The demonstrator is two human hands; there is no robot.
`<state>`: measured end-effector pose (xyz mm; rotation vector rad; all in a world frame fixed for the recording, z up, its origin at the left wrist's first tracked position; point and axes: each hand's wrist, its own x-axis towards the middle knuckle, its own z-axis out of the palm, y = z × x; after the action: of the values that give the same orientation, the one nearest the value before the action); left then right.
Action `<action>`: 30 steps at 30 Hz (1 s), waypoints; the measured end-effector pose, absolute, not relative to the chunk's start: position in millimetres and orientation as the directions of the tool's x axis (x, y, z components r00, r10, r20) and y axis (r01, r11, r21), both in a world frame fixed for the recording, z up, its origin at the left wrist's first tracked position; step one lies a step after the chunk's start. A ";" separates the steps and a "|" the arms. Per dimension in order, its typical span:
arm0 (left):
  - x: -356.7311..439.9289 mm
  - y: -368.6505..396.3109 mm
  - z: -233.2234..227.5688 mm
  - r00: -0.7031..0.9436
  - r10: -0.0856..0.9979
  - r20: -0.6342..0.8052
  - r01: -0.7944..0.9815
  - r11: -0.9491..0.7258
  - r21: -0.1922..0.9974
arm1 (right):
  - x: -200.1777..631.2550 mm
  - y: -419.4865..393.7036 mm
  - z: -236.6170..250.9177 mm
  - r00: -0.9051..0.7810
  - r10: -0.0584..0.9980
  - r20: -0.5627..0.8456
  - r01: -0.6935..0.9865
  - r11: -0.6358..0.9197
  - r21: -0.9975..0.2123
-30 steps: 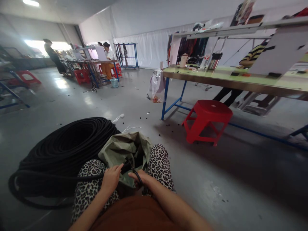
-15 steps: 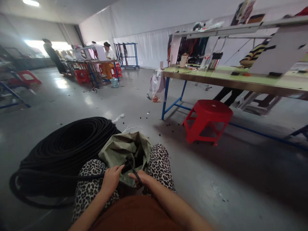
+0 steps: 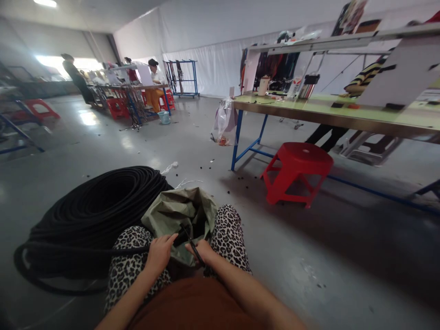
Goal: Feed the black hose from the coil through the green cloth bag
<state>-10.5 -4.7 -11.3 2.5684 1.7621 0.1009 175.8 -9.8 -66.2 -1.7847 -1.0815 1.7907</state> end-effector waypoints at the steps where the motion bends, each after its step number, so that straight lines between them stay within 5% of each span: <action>1: -10.4 -4.6 -11.8 0.357 0.933 0.036 0.932 -0.358 0.055 | 175.9 -9.9 -66.0 -0.099 0.743 -0.662 0.263 -0.622 -0.738; 30: -9.8 -7.2 -20.3 0.380 0.922 0.070 0.922 -0.384 0.042 | 179.3 -7.2 -65.3 -0.218 0.697 -0.683 0.284 -0.625 -0.727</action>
<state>-9.8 -7.2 -20.3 2.6133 1.7460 0.1276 179.3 -7.2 -65.3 -1.7361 -1.1596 1.9122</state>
